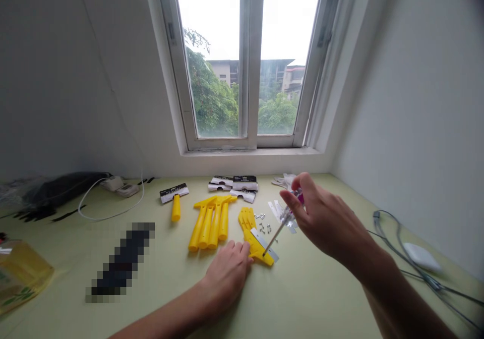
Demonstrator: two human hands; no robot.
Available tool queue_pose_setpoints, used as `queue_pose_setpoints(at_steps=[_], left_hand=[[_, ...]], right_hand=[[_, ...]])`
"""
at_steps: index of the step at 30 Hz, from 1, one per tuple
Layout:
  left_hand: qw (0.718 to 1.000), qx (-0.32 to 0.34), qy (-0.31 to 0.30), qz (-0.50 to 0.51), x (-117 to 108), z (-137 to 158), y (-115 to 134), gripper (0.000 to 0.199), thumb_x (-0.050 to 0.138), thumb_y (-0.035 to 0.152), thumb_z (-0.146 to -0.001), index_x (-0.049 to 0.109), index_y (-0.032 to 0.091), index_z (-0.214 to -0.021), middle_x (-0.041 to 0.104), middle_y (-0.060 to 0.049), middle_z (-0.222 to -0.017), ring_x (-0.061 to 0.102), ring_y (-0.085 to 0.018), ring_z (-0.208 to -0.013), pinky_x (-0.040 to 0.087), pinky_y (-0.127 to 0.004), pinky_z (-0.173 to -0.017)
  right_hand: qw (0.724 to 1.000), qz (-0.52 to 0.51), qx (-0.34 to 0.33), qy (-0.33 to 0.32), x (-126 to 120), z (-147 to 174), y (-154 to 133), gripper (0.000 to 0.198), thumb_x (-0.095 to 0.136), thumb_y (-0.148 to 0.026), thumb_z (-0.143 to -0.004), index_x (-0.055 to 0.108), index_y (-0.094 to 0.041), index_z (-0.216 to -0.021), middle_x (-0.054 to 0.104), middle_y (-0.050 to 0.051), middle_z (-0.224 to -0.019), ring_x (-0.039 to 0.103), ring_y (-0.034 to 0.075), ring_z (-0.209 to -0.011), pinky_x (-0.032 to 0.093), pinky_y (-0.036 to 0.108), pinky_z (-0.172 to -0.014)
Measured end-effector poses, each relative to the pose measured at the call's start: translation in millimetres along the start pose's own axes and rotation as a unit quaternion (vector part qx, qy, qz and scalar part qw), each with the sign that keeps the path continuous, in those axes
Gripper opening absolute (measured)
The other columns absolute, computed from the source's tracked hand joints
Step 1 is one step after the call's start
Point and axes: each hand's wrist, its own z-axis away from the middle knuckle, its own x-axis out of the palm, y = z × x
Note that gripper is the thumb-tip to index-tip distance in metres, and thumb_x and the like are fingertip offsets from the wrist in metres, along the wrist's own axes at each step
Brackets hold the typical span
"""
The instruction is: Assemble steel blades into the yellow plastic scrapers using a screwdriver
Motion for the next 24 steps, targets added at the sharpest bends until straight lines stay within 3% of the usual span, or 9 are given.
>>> queue_pose_setpoints(at_steps=[3, 6, 8, 10, 13, 16, 18, 20, 24], left_hand=[[1.000, -0.002, -0.007, 0.003, -1.5, 1.0, 0.9, 0.036, 0.030, 0.031, -0.098, 0.056, 0.013, -0.114, 0.062, -0.012, -0.105, 0.054, -0.026, -0.099, 0.046, -0.043, -0.089], [1.000, -0.004, -0.006, 0.008, -0.8, 1.5, 0.7, 0.037, 0.029, 0.032, -0.098, 0.056, 0.013, -0.114, 0.062, -0.011, -0.105, 0.054, -0.026, -0.099, 0.046, -0.042, -0.090], [1.000, -0.006, -0.003, 0.011, 1.0, 1.4, -0.1, 0.037, 0.028, 0.033, -0.098, 0.056, 0.014, -0.114, 0.061, -0.011, -0.105, 0.054, -0.026, -0.099, 0.045, -0.041, -0.091], [1.000, -0.010, 0.001, 0.011, 3.1, 1.2, -1.1, 0.038, 0.027, 0.034, -0.098, 0.056, 0.015, -0.113, 0.061, -0.011, -0.107, 0.053, -0.025, -0.100, 0.043, -0.040, -0.092], [1.000, -0.010, 0.002, 0.007, 4.1, 1.2, -1.7, 0.037, 0.027, 0.033, -0.098, 0.056, 0.015, -0.113, 0.061, -0.011, -0.108, 0.053, -0.025, -0.100, 0.042, -0.039, -0.093], [1.000, -0.006, 0.000, -0.001, 1.8, 2.0, -1.0, 0.036, 0.028, 0.033, -0.098, 0.055, 0.015, -0.112, 0.061, -0.010, -0.105, 0.053, -0.025, -0.097, 0.044, -0.039, -0.088], [1.000, -0.004, -0.003, -0.001, -0.6, 2.6, -0.2, 0.034, 0.030, 0.034, -0.098, 0.055, 0.015, -0.110, 0.061, -0.010, -0.103, 0.053, -0.025, -0.095, 0.045, -0.038, -0.085], [1.000, -0.004, -0.006, 0.001, -2.9, 3.0, 0.4, 0.032, 0.032, 0.035, -0.097, 0.055, 0.015, -0.108, 0.061, -0.010, -0.102, 0.054, -0.024, -0.093, 0.045, -0.036, -0.084], [1.000, -0.006, -0.007, -0.007, -5.7, 3.2, 1.4, 0.032, 0.032, 0.034, -0.097, 0.055, 0.014, -0.109, 0.061, -0.010, -0.102, 0.054, -0.024, -0.093, 0.046, -0.037, -0.083]], right_hand=[[0.998, -0.013, -0.039, -0.037, -5.2, 0.3, 10.3, 0.022, 0.044, -0.044, -0.091, 0.043, -0.023, -0.098, 0.060, 0.003, -0.076, 0.055, 0.017, -0.058, 0.042, 0.029, -0.052], [0.979, -0.111, -0.142, -0.096, -13.9, 1.8, 16.1, 0.021, 0.050, -0.027, -0.088, 0.042, -0.025, -0.107, 0.061, 0.003, -0.093, 0.059, 0.016, -0.077, 0.048, 0.028, -0.068], [0.970, -0.146, -0.169, -0.099, -17.5, 3.2, 13.8, 0.027, 0.050, -0.018, -0.085, 0.042, -0.025, -0.109, 0.060, 0.003, -0.098, 0.059, 0.016, -0.083, 0.049, 0.029, -0.075], [0.967, -0.157, -0.176, -0.094, -16.6, 4.0, 7.9, 0.025, 0.051, -0.018, -0.085, 0.043, -0.025, -0.108, 0.060, 0.004, -0.098, 0.058, 0.016, -0.083, 0.049, 0.029, -0.076], [0.973, -0.119, -0.180, -0.087, -8.2, 3.1, 0.2, 0.022, 0.055, -0.034, -0.087, 0.047, -0.023, -0.104, 0.062, 0.005, -0.094, 0.059, 0.017, -0.077, 0.049, 0.029, -0.068], [0.992, -0.025, -0.122, 0.005, 0.2, 0.1, 2.2, 0.035, 0.057, -0.052, -0.083, 0.051, -0.020, -0.098, 0.063, 0.007, -0.082, 0.057, 0.019, -0.063, 0.044, 0.029, -0.054], [0.996, -0.004, -0.087, 0.030, 1.1, -2.5, 9.4, 0.037, 0.057, -0.054, -0.083, 0.053, -0.019, -0.095, 0.063, 0.006, -0.074, 0.056, 0.018, -0.057, 0.041, 0.028, -0.049], [0.994, -0.047, -0.098, -0.011, -2.4, -4.7, 18.1, 0.033, 0.058, -0.048, -0.084, 0.054, -0.020, -0.101, 0.064, 0.005, -0.074, 0.058, 0.017, -0.057, 0.044, 0.028, -0.051], [0.971, -0.151, -0.165, -0.086, -12.8, -4.9, 25.5, 0.038, 0.058, -0.030, -0.085, 0.046, -0.025, -0.121, 0.066, 0.006, -0.096, 0.063, 0.018, -0.076, 0.051, 0.031, -0.069]])
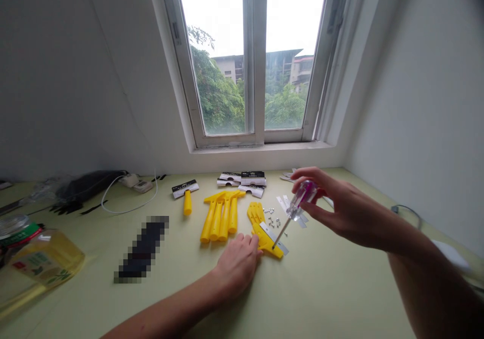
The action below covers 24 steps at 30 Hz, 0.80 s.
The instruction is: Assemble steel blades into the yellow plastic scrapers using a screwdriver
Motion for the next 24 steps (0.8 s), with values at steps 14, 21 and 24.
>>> queue_pose_setpoints(at_steps=[14, 21, 24], left_hand=[[1.000, -0.001, 0.004, 0.005, 1.8, 0.8, -1.6, 0.034, 0.032, 0.037, -0.097, 0.054, 0.015, -0.111, 0.061, -0.010, -0.101, 0.054, -0.024, -0.090, 0.046, -0.037, -0.079], [1.000, -0.009, -0.008, 0.012, -0.8, 0.5, -1.0, 0.033, 0.032, 0.036, -0.097, 0.055, 0.015, -0.110, 0.061, -0.010, -0.102, 0.053, -0.023, -0.091, 0.045, -0.036, -0.080], [1.000, -0.003, -0.004, 0.010, 1.6, -0.3, -2.4, 0.033, 0.032, 0.035, -0.097, 0.055, 0.015, -0.110, 0.061, -0.010, -0.102, 0.053, -0.023, -0.091, 0.045, -0.036, -0.080]], right_hand=[[0.972, -0.221, -0.032, -0.065, 9.4, -0.7, -11.2, 0.025, 0.050, -0.017, -0.087, 0.046, -0.025, -0.110, 0.060, 0.006, -0.098, 0.060, 0.019, -0.085, 0.052, 0.035, -0.075], [0.900, -0.435, -0.018, -0.015, 21.5, -11.0, 5.2, 0.015, 0.056, -0.026, -0.084, 0.049, -0.024, -0.096, 0.048, -0.001, -0.076, 0.055, 0.017, -0.070, 0.050, 0.036, -0.067], [0.880, -0.475, -0.015, 0.013, 26.3, -14.7, 9.4, 0.009, 0.055, -0.025, -0.085, 0.048, -0.023, -0.092, 0.046, -0.003, -0.070, 0.047, 0.012, -0.060, 0.044, 0.032, -0.059]])
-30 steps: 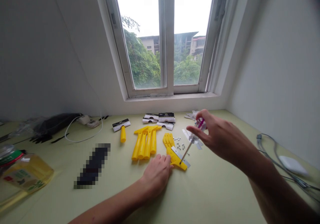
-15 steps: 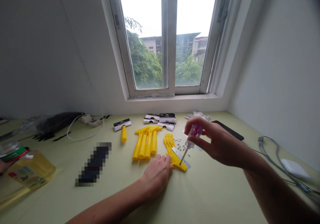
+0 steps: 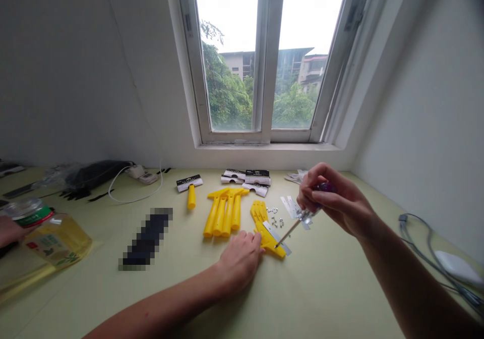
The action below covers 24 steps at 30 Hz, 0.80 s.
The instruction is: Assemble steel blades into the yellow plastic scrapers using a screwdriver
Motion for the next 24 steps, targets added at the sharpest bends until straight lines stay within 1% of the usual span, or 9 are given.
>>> queue_pose_setpoints(at_steps=[2, 5, 12, 17, 24], left_hand=[[1.000, 0.006, 0.003, -0.002, 0.9, -0.2, -0.6, 0.033, 0.032, 0.035, -0.097, 0.055, 0.015, -0.111, 0.061, -0.010, -0.103, 0.054, -0.023, -0.091, 0.045, -0.036, -0.079], [1.000, 0.006, 0.004, -0.001, 0.2, -0.2, -0.3, 0.033, 0.032, 0.035, -0.097, 0.054, 0.015, -0.111, 0.061, -0.011, -0.103, 0.054, -0.023, -0.091, 0.045, -0.037, -0.080], [1.000, -0.005, -0.003, 0.005, -2.6, 1.5, 1.7, 0.033, 0.032, 0.036, -0.096, 0.054, 0.016, -0.109, 0.061, -0.010, -0.103, 0.054, -0.023, -0.091, 0.045, -0.035, -0.079], [1.000, -0.006, 0.008, 0.011, -3.6, 3.3, -0.6, 0.034, 0.030, 0.038, -0.097, 0.054, 0.017, -0.108, 0.061, -0.010, -0.101, 0.055, -0.023, -0.090, 0.045, -0.034, -0.078], [1.000, 0.006, 0.003, 0.016, -13.9, 4.8, -12.9, 0.025, 0.034, 0.039, -0.095, 0.048, 0.021, -0.104, 0.061, -0.005, -0.098, 0.059, -0.019, -0.080, 0.045, -0.029, -0.067]], right_hand=[[1.000, -0.013, -0.005, 0.020, -0.6, -0.8, 0.9, 0.006, 0.053, -0.022, -0.086, 0.048, -0.023, -0.089, 0.047, -0.003, -0.069, 0.045, 0.011, -0.056, 0.041, 0.030, -0.056], [0.998, -0.017, -0.014, 0.053, -2.3, -1.2, -1.3, 0.006, 0.052, -0.020, -0.086, 0.047, -0.024, -0.088, 0.047, -0.004, -0.068, 0.043, 0.011, -0.053, 0.038, 0.030, -0.053], [0.994, 0.010, -0.029, 0.106, -8.9, -4.1, -2.8, 0.008, 0.052, -0.022, -0.084, 0.044, -0.024, -0.085, 0.045, -0.004, -0.067, 0.043, 0.011, -0.051, 0.038, 0.031, -0.053], [0.993, 0.022, -0.024, 0.115, -12.8, -6.1, 3.4, 0.006, 0.050, -0.023, -0.085, 0.044, -0.025, -0.086, 0.043, -0.005, -0.065, 0.042, 0.011, -0.051, 0.039, 0.031, -0.055], [0.992, -0.040, -0.039, 0.113, -16.0, -8.3, 5.7, 0.007, 0.050, -0.019, -0.086, 0.046, -0.025, -0.085, 0.042, -0.006, -0.063, 0.043, 0.011, -0.052, 0.035, 0.030, -0.056]])
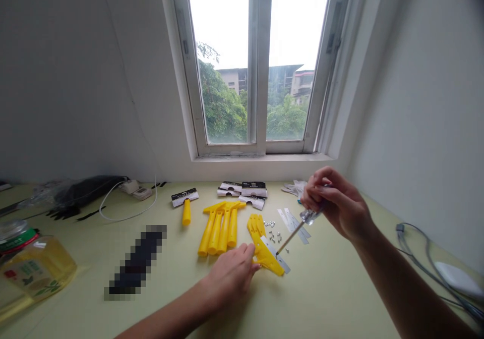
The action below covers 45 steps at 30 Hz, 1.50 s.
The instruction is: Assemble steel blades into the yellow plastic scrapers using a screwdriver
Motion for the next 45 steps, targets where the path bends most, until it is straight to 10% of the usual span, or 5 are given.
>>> queue_pose_setpoints(at_steps=[45], left_hand=[[0.997, 0.052, 0.049, -0.018, 16.6, -2.9, 4.7, 0.025, 0.024, 0.036, -0.096, 0.046, 0.023, -0.097, 0.063, -0.004, -0.093, 0.064, -0.021, -0.071, 0.048, -0.032, -0.058]], right_hand=[[0.998, -0.040, -0.025, 0.049, 3.6, 1.1, -2.2, 0.009, 0.054, -0.016, -0.082, 0.051, -0.024, -0.084, 0.043, -0.006, -0.060, 0.046, 0.011, -0.051, 0.039, 0.031, -0.056]])
